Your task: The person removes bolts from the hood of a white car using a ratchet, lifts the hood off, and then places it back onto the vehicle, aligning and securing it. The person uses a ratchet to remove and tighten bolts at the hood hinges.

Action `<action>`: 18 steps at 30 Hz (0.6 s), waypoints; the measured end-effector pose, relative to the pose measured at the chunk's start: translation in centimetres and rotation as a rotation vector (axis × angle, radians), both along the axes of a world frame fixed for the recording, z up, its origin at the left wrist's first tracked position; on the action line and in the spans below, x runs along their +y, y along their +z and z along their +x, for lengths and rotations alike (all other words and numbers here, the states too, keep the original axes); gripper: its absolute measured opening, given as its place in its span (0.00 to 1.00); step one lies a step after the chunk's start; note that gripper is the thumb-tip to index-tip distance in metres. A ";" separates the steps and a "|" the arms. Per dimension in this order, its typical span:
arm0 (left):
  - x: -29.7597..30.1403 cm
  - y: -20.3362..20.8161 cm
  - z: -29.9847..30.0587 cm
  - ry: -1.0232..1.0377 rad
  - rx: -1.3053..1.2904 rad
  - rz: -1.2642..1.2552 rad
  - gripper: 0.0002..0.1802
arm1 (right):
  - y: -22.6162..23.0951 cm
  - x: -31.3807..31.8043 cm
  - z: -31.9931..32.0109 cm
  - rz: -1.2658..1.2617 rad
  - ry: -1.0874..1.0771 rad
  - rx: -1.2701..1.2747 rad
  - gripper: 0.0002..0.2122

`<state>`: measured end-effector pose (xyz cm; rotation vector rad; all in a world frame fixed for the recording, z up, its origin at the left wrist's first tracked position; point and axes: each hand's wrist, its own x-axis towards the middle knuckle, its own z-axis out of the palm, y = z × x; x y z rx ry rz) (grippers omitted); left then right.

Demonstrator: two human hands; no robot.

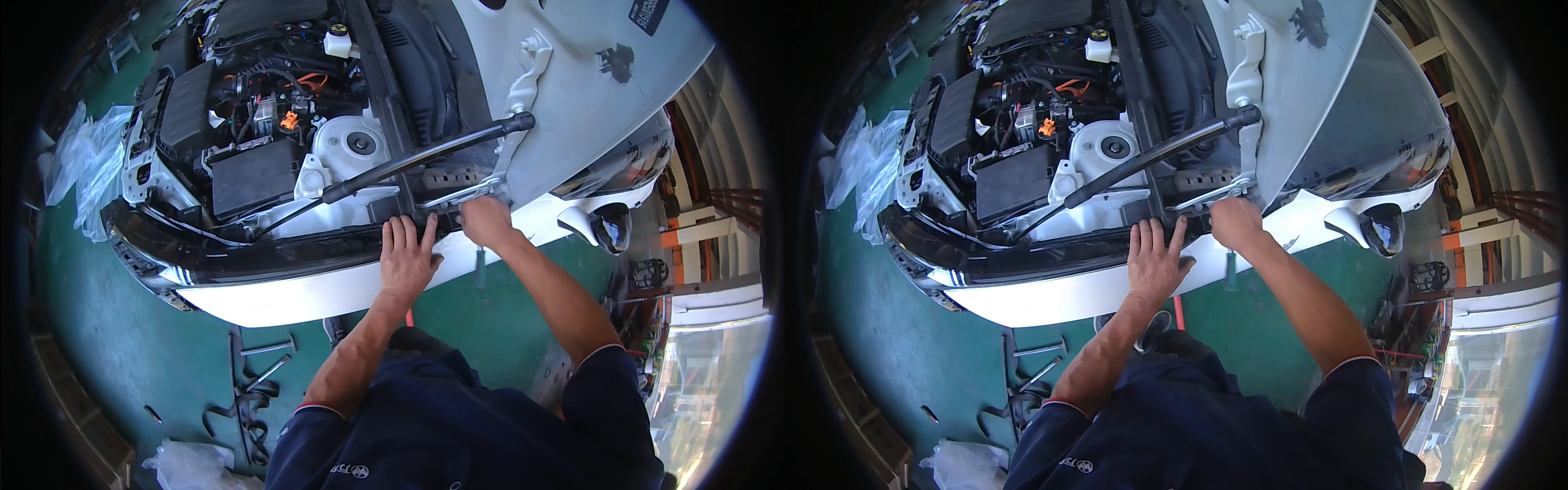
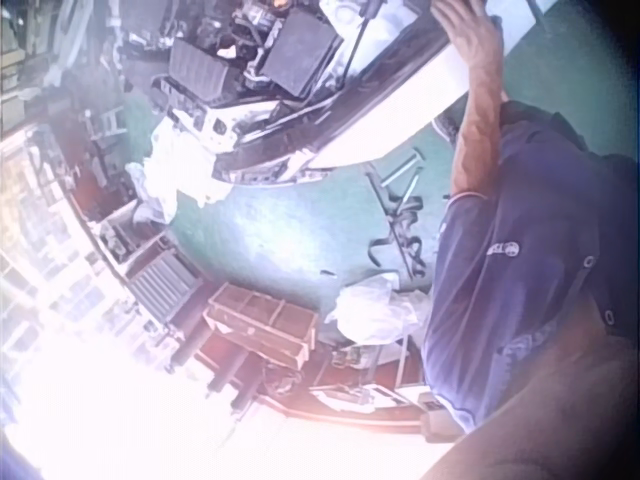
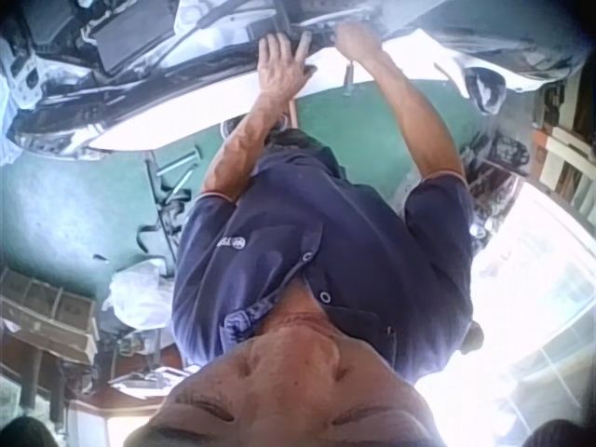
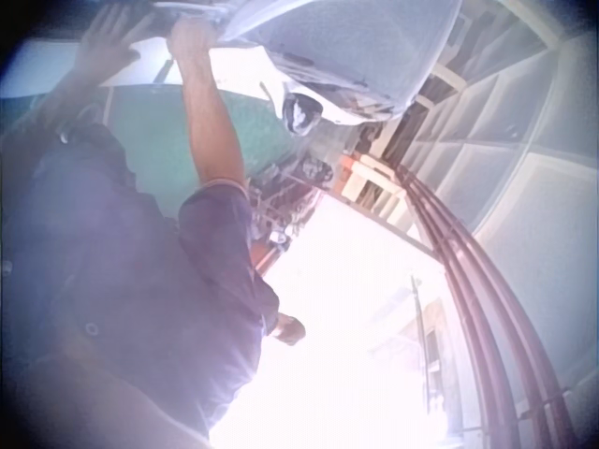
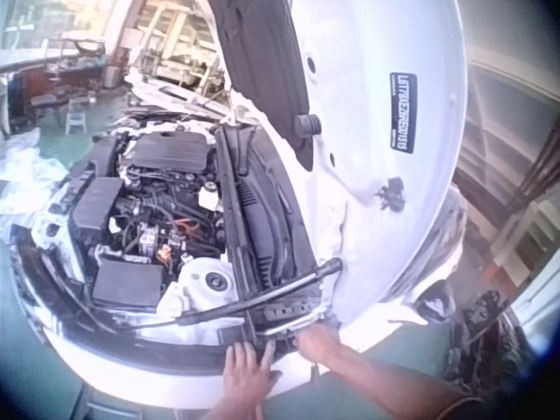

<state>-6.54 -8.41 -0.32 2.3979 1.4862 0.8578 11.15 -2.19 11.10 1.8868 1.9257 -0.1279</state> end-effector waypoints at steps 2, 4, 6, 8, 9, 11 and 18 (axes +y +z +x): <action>0.0 0.1 -0.1 0.001 0.001 0.000 0.51 | 0.2 0.7 -0.4 0.004 -0.092 0.027 0.09; 0.1 0.1 -0.1 -0.005 -0.001 -0.017 0.51 | 0.2 0.9 -0.6 -0.022 -0.131 0.032 0.09; 0.0 0.1 -0.1 -0.002 -0.004 -0.005 0.51 | 0.1 0.1 -0.5 0.072 0.023 0.018 0.08; 0.0 0.1 -0.2 0.005 -0.006 -0.003 0.51 | -0.1 -0.8 -0.2 0.101 0.180 0.002 0.09; 0.0 0.1 -0.2 0.006 -0.008 0.003 0.51 | -0.1 -1.0 0.0 0.105 0.223 -0.003 0.09; 0.0 0.0 -0.1 0.008 -0.003 0.005 0.51 | -0.1 -1.1 0.3 0.113 0.295 -0.016 0.09; 0.1 0.1 -0.1 -0.002 -0.015 0.020 0.51 | -0.6 0.4 0.4 -0.016 -0.066 0.033 0.09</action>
